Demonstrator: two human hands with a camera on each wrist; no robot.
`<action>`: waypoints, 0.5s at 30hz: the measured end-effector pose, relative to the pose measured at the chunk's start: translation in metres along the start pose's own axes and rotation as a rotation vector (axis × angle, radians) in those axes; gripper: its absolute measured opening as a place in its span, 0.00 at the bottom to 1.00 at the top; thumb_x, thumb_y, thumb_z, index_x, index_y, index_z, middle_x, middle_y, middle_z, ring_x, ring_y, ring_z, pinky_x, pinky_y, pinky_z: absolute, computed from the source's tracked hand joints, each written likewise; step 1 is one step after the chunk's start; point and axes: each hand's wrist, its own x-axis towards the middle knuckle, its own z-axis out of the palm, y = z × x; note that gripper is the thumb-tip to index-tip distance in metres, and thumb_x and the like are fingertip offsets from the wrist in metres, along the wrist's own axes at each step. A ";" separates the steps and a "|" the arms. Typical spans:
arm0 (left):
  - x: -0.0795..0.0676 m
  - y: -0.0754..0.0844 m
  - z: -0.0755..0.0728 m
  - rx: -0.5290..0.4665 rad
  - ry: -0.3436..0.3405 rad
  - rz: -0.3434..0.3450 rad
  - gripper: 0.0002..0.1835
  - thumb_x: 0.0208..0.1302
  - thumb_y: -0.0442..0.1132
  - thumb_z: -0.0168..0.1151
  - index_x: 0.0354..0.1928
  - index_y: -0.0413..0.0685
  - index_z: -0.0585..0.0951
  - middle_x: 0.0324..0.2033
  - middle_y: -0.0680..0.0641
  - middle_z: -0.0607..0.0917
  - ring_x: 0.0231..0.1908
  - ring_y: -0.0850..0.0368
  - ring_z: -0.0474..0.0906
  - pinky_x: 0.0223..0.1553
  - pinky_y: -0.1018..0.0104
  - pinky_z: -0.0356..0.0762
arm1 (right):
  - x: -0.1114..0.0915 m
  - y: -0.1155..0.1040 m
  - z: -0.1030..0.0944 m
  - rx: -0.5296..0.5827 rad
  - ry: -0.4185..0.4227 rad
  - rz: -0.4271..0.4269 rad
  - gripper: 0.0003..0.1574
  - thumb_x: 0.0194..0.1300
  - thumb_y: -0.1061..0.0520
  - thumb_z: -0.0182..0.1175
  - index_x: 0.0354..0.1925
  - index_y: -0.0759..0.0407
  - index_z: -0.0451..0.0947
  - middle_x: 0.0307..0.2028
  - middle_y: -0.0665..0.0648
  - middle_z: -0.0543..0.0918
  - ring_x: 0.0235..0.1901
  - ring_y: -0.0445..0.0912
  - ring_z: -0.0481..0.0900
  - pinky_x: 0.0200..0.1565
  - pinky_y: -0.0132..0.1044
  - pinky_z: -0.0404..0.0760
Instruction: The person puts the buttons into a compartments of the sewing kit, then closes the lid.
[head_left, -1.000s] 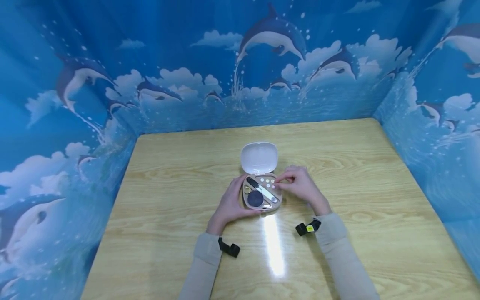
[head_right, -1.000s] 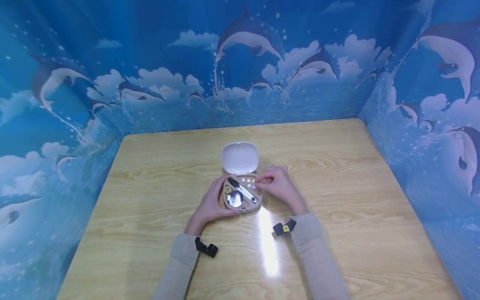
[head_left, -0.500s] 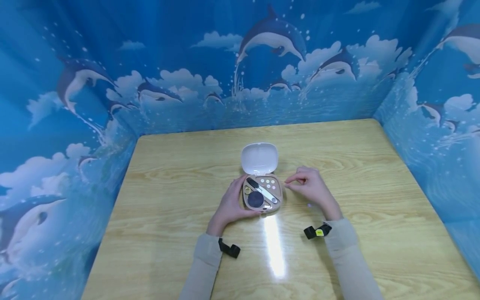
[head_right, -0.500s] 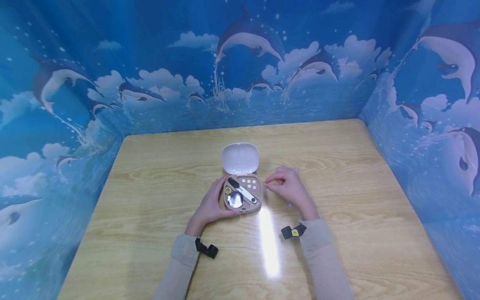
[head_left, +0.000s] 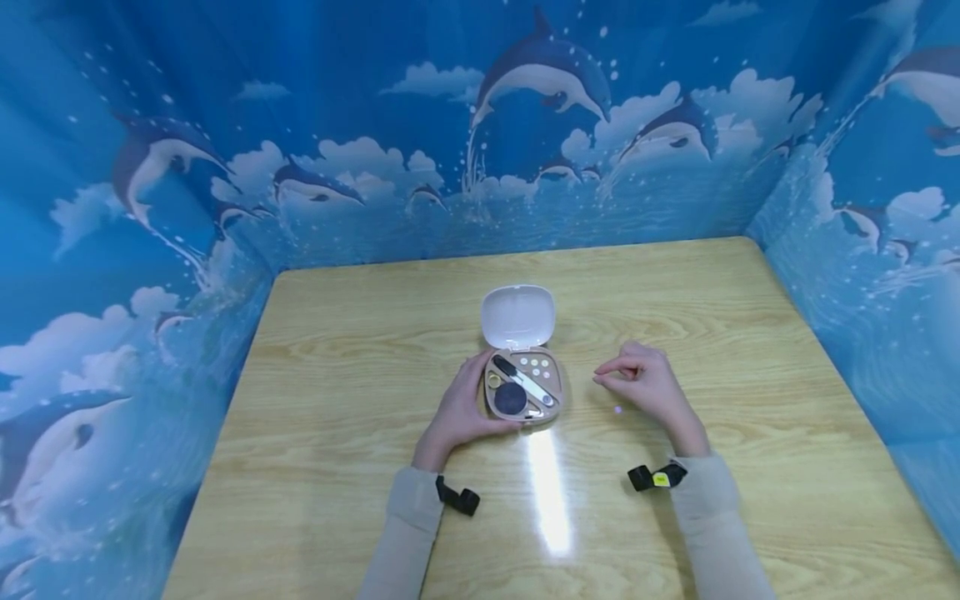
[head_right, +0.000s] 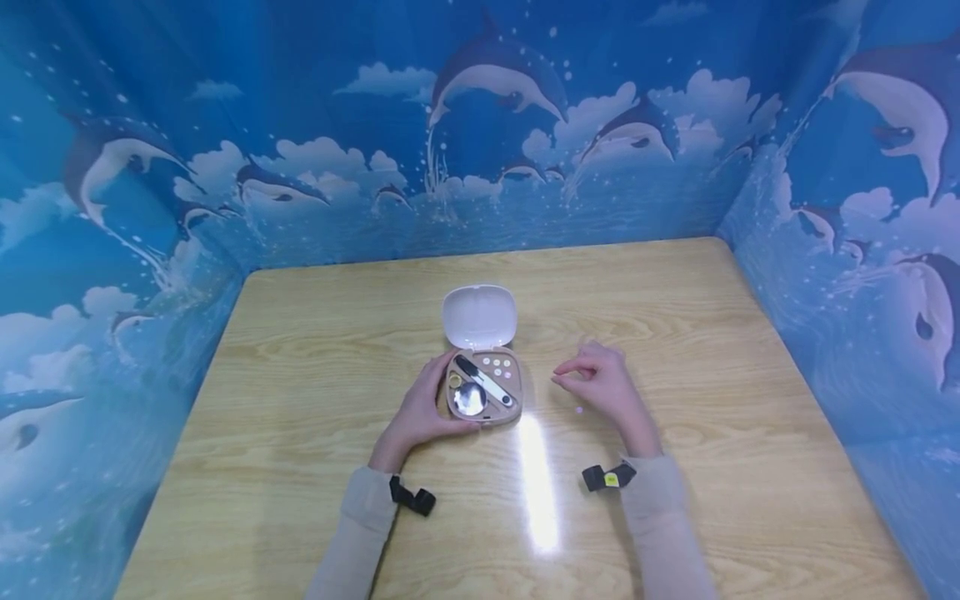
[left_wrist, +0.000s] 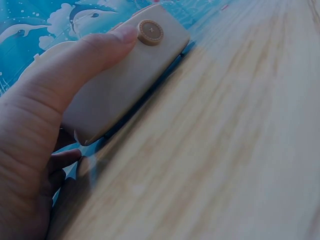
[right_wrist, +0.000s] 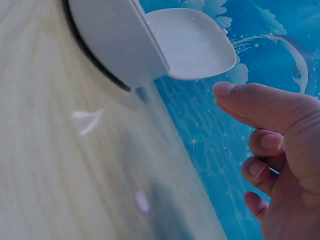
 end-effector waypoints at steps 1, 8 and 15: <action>0.000 0.000 0.000 -0.001 0.001 0.001 0.70 0.29 0.64 0.84 0.77 0.68 0.53 0.72 0.54 0.63 0.71 0.54 0.59 0.72 0.49 0.55 | -0.002 0.001 0.000 -0.004 0.003 -0.005 0.06 0.51 0.63 0.76 0.29 0.55 0.89 0.19 0.52 0.65 0.23 0.45 0.62 0.28 0.35 0.63; -0.001 0.000 0.000 -0.002 0.005 0.005 0.70 0.28 0.64 0.84 0.77 0.67 0.53 0.72 0.53 0.63 0.70 0.53 0.60 0.70 0.46 0.58 | -0.013 0.013 0.001 0.012 -0.005 0.019 0.05 0.52 0.63 0.75 0.30 0.56 0.89 0.18 0.51 0.65 0.23 0.44 0.62 0.25 0.34 0.64; -0.001 -0.001 -0.001 -0.012 -0.005 -0.002 0.70 0.28 0.64 0.84 0.77 0.67 0.53 0.72 0.53 0.63 0.70 0.53 0.60 0.70 0.45 0.60 | -0.027 0.024 -0.001 0.008 -0.016 0.083 0.05 0.54 0.62 0.75 0.32 0.56 0.89 0.19 0.51 0.66 0.23 0.44 0.62 0.25 0.34 0.64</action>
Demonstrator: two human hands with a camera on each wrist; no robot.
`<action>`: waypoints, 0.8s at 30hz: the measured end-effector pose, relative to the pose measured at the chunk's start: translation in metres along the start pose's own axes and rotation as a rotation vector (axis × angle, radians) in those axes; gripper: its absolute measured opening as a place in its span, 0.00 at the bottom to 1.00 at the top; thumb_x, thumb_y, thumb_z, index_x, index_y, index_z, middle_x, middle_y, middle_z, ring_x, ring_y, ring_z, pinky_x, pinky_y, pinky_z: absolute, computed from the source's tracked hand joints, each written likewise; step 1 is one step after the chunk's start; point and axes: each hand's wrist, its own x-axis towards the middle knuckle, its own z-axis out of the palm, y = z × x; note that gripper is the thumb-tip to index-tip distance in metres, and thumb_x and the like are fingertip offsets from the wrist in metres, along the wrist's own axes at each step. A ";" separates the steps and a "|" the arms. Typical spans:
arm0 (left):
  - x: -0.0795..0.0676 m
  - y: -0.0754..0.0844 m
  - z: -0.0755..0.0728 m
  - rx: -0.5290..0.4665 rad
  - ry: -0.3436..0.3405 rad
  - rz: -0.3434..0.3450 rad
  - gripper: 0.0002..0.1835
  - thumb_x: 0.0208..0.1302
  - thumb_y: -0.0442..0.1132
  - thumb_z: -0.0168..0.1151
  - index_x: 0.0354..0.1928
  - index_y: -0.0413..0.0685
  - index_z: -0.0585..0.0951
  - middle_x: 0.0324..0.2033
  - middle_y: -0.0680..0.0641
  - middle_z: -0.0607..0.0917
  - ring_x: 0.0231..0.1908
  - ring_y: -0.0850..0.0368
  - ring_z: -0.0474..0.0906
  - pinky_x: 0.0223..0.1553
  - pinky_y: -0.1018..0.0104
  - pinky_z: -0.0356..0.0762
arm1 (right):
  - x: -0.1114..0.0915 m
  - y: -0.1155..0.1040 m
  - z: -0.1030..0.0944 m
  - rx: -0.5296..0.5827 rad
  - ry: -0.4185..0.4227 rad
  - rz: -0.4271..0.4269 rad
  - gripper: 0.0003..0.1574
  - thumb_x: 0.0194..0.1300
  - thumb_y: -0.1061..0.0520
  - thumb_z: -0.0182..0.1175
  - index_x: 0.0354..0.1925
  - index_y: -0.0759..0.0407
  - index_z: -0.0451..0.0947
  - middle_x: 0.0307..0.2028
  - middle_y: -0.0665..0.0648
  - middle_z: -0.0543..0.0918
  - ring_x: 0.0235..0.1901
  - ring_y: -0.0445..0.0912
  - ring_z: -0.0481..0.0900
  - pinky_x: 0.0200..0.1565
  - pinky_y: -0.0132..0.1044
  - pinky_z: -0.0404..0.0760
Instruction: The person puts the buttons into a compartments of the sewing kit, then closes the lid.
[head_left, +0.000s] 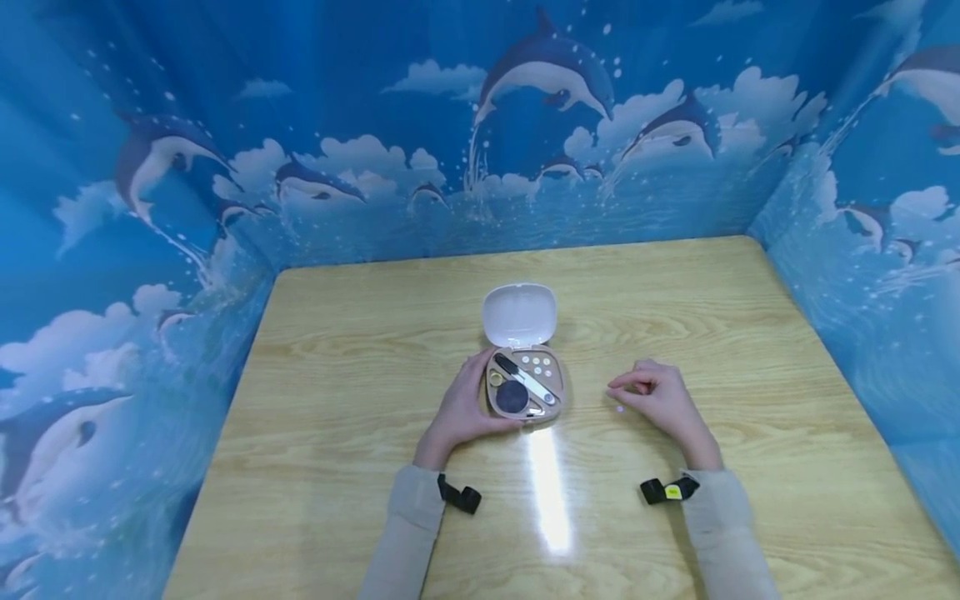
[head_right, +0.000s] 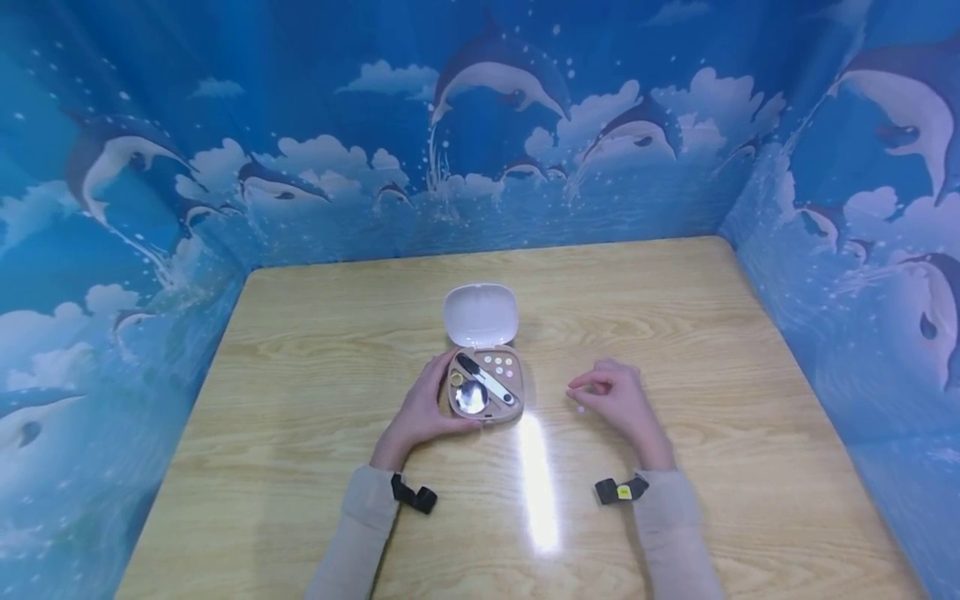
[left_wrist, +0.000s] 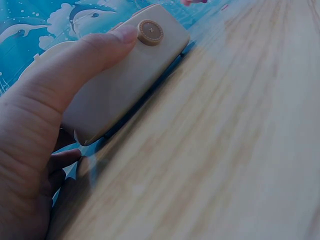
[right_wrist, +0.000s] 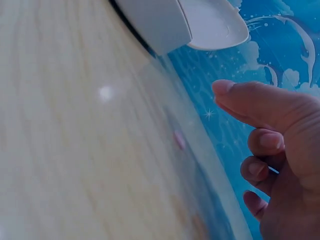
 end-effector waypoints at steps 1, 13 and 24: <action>0.000 0.000 0.000 0.002 -0.002 0.000 0.70 0.28 0.64 0.84 0.77 0.68 0.53 0.72 0.53 0.63 0.70 0.53 0.60 0.70 0.45 0.60 | -0.002 0.002 -0.001 -0.001 0.003 0.008 0.05 0.53 0.62 0.75 0.32 0.56 0.89 0.19 0.51 0.66 0.24 0.43 0.62 0.26 0.34 0.64; 0.001 -0.001 0.001 0.008 -0.005 -0.010 0.71 0.28 0.65 0.83 0.77 0.70 0.52 0.72 0.55 0.63 0.70 0.55 0.60 0.70 0.47 0.59 | -0.014 0.002 -0.003 0.001 -0.014 0.002 0.09 0.50 0.66 0.76 0.33 0.61 0.88 0.20 0.53 0.67 0.24 0.42 0.63 0.26 0.33 0.64; 0.000 -0.002 0.002 0.006 0.004 -0.003 0.71 0.27 0.66 0.83 0.77 0.69 0.52 0.72 0.54 0.63 0.69 0.53 0.61 0.69 0.43 0.61 | -0.014 0.034 0.010 -0.007 0.067 -0.131 0.13 0.45 0.67 0.79 0.27 0.52 0.89 0.16 0.48 0.66 0.22 0.41 0.60 0.29 0.30 0.58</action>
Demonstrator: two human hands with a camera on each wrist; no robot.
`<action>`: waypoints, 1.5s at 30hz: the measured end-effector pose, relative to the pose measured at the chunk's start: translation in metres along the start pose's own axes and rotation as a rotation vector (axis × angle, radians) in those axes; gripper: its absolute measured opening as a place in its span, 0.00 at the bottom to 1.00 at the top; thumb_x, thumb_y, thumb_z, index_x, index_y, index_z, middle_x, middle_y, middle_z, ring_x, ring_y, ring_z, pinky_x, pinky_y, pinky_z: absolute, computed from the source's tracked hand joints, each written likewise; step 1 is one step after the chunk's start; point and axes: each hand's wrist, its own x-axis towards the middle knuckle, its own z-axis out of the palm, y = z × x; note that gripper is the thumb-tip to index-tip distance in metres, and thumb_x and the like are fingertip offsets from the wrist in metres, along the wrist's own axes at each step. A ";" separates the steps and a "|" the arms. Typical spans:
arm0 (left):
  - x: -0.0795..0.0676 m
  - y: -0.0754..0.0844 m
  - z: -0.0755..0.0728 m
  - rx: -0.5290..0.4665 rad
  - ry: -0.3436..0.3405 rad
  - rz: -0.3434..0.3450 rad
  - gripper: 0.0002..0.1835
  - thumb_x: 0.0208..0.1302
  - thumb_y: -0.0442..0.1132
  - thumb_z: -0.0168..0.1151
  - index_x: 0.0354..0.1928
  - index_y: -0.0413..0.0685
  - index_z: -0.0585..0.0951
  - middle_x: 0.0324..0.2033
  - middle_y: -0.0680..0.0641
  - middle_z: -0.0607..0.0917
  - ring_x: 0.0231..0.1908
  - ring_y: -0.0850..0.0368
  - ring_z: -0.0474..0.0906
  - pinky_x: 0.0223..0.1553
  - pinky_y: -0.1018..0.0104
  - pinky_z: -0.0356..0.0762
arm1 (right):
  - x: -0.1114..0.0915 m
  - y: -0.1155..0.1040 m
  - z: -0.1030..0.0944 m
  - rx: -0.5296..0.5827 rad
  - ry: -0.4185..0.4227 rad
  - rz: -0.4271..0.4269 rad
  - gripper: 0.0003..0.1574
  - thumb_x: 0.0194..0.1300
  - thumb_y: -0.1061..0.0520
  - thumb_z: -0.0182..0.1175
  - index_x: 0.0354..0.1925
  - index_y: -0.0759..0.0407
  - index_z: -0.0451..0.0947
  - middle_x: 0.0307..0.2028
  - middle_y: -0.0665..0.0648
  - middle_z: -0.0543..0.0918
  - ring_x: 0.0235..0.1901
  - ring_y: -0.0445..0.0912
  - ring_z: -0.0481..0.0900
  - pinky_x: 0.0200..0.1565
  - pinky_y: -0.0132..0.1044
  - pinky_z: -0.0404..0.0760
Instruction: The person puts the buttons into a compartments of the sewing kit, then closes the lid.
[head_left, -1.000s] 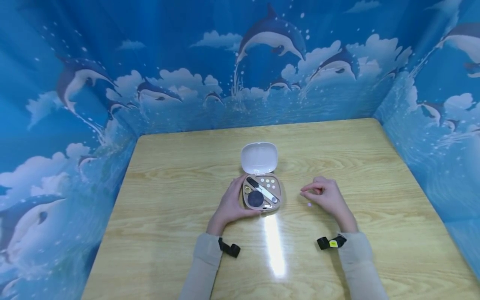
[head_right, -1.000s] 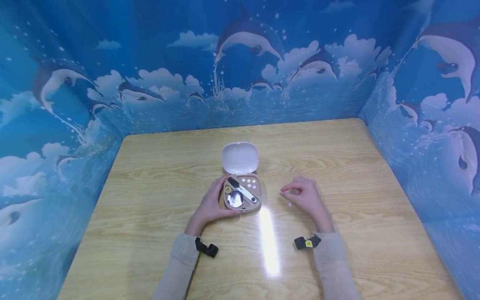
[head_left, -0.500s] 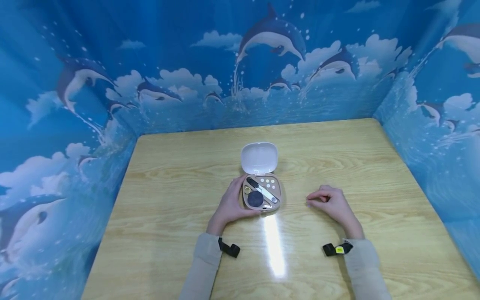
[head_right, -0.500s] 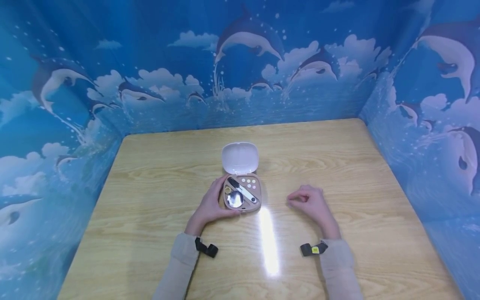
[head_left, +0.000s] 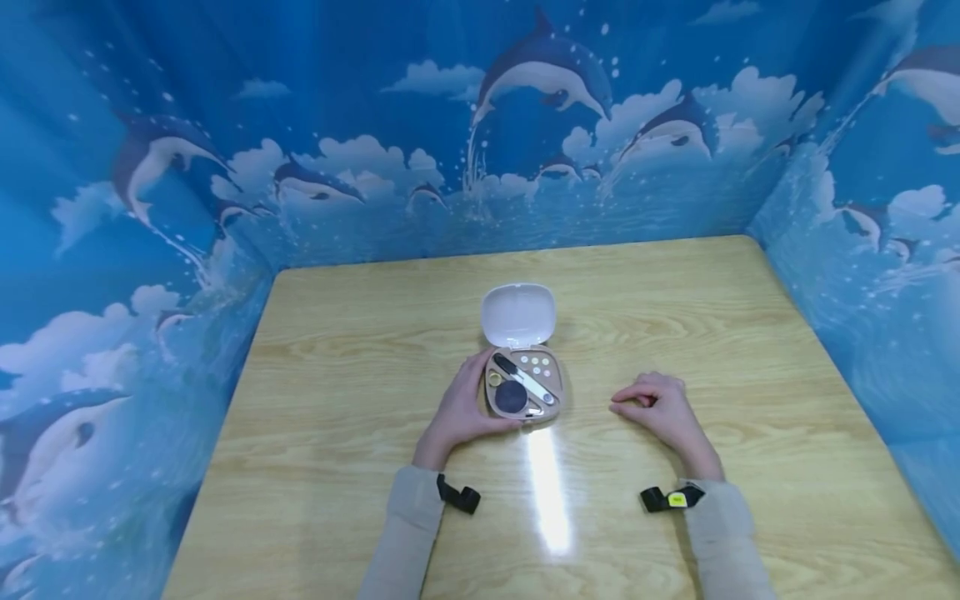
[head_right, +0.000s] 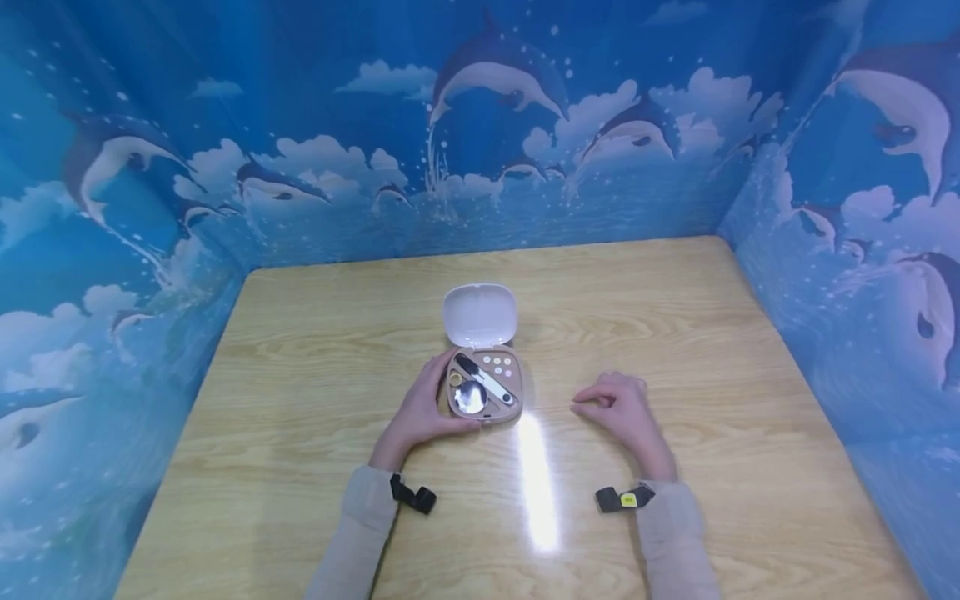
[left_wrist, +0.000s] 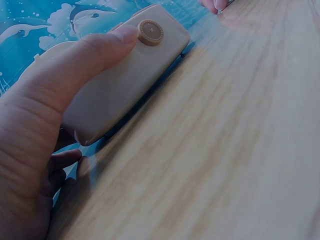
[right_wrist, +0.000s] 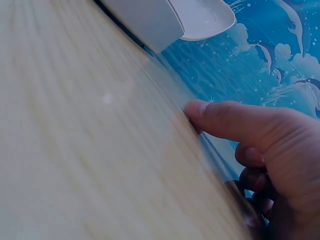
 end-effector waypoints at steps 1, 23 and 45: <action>0.000 0.000 0.000 -0.002 0.000 0.000 0.71 0.27 0.66 0.83 0.77 0.69 0.52 0.72 0.54 0.63 0.69 0.52 0.61 0.68 0.43 0.61 | 0.000 0.000 0.000 -0.005 0.004 -0.005 0.13 0.45 0.66 0.79 0.27 0.51 0.89 0.16 0.47 0.65 0.22 0.40 0.60 0.29 0.31 0.58; 0.000 0.003 0.000 0.000 -0.006 -0.005 0.71 0.27 0.66 0.83 0.77 0.69 0.52 0.73 0.54 0.62 0.70 0.52 0.59 0.69 0.42 0.60 | -0.003 -0.001 -0.007 -0.049 -0.025 0.033 0.11 0.48 0.63 0.78 0.28 0.47 0.89 0.18 0.45 0.66 0.23 0.40 0.62 0.31 0.34 0.58; 0.002 0.001 -0.001 -0.001 -0.007 -0.012 0.71 0.27 0.66 0.83 0.77 0.70 0.52 0.73 0.55 0.62 0.70 0.54 0.59 0.69 0.44 0.60 | 0.000 -0.002 -0.004 -0.046 0.014 -0.050 0.11 0.46 0.66 0.77 0.28 0.52 0.89 0.16 0.43 0.66 0.22 0.39 0.61 0.32 0.34 0.58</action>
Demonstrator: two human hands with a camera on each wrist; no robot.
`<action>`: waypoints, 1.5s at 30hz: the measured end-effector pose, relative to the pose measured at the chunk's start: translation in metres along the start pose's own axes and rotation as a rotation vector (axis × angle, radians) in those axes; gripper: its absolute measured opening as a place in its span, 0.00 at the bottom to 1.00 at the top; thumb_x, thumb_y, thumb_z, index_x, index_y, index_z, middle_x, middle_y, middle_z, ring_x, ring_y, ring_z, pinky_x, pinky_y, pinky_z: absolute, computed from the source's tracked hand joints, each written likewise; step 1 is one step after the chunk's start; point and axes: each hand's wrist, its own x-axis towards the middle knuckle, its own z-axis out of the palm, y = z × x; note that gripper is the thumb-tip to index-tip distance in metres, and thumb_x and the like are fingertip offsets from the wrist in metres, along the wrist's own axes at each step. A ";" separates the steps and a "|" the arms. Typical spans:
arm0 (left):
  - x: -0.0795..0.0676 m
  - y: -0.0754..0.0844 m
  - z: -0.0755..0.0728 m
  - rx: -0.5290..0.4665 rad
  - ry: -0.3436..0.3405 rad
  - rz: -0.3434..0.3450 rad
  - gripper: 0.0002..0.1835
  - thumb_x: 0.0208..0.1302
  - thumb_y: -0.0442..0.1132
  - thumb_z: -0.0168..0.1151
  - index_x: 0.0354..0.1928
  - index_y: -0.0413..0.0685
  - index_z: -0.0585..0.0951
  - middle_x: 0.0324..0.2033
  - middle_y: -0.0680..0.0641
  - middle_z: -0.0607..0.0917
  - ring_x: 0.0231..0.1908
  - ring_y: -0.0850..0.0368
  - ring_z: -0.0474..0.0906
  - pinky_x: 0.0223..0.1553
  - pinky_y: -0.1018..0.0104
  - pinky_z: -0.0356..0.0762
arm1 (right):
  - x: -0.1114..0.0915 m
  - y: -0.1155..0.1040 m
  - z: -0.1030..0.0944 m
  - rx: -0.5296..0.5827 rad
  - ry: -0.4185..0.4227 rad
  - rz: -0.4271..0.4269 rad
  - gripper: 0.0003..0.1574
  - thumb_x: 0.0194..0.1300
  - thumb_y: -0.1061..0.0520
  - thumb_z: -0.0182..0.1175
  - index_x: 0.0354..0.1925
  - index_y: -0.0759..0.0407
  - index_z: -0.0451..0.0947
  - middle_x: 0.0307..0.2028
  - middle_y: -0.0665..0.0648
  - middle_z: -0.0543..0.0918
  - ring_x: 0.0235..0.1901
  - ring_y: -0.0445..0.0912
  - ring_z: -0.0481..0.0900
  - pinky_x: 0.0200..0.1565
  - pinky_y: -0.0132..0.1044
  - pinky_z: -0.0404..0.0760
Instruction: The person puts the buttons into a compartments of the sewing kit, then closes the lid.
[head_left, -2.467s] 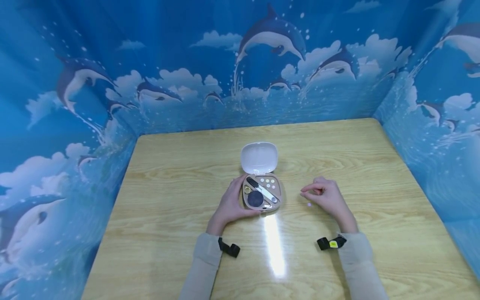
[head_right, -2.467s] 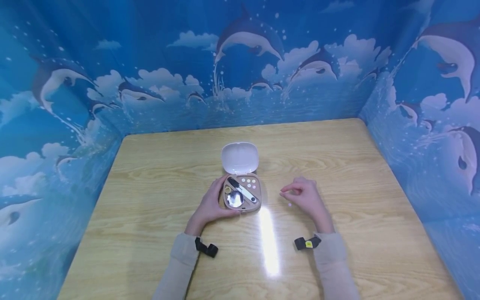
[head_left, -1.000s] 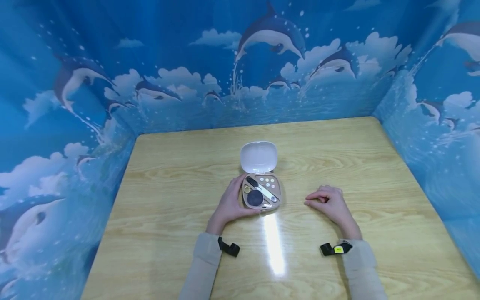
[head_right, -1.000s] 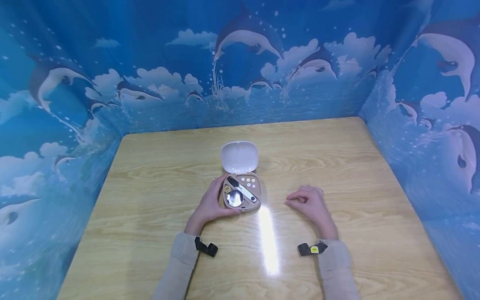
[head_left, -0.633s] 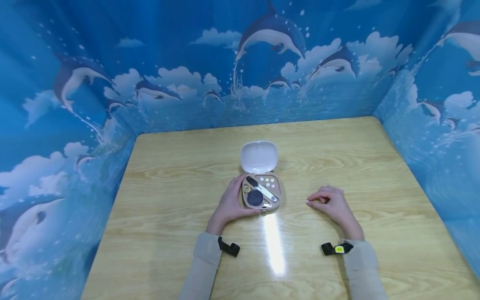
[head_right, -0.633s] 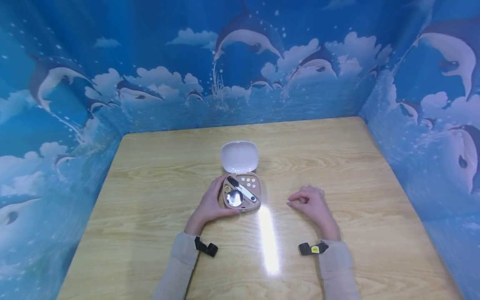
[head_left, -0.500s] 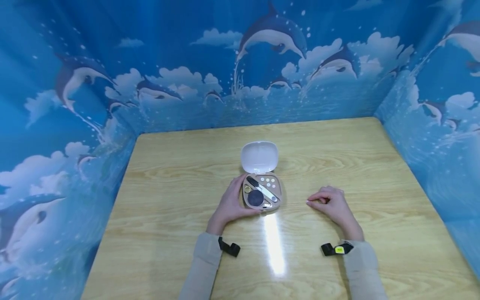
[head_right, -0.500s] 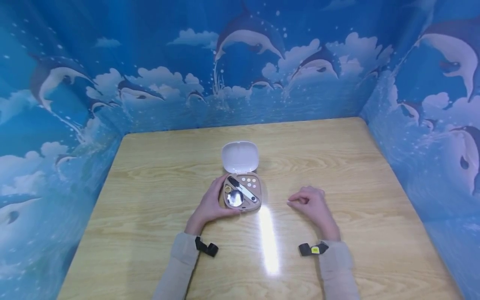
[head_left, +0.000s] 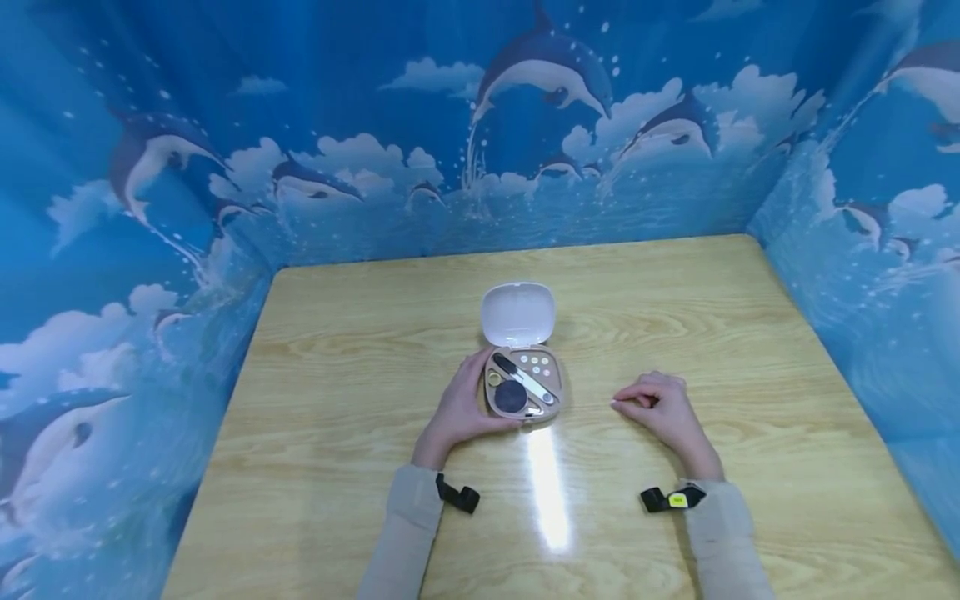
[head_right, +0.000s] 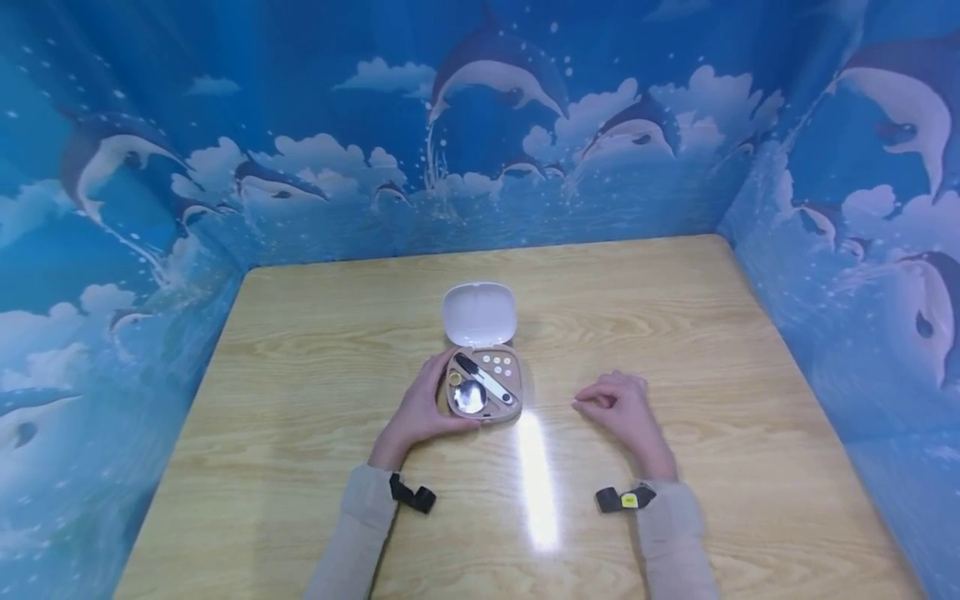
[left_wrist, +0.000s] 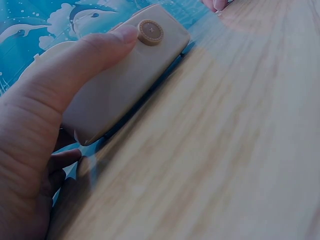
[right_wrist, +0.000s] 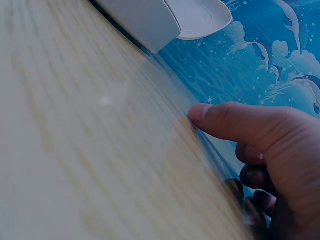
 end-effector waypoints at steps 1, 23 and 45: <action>0.000 0.000 0.000 -0.001 0.001 0.003 0.71 0.27 0.66 0.83 0.77 0.69 0.52 0.72 0.55 0.62 0.70 0.54 0.59 0.69 0.44 0.60 | 0.000 0.000 0.000 -0.003 -0.003 0.008 0.11 0.46 0.66 0.77 0.29 0.52 0.89 0.16 0.43 0.66 0.22 0.39 0.61 0.32 0.34 0.58; -0.001 0.002 -0.001 0.006 0.002 -0.007 0.71 0.28 0.64 0.84 0.77 0.69 0.52 0.73 0.55 0.61 0.71 0.53 0.58 0.70 0.45 0.59 | 0.006 -0.012 -0.001 0.027 -0.024 0.092 0.08 0.52 0.61 0.77 0.30 0.49 0.89 0.17 0.47 0.67 0.23 0.42 0.62 0.26 0.34 0.62; -0.002 0.001 -0.001 -0.009 -0.002 -0.006 0.71 0.28 0.64 0.84 0.77 0.66 0.53 0.73 0.54 0.62 0.71 0.53 0.58 0.70 0.45 0.58 | 0.039 -0.038 0.008 0.032 0.009 0.034 0.08 0.50 0.62 0.76 0.30 0.51 0.88 0.17 0.48 0.67 0.24 0.42 0.63 0.36 0.37 0.61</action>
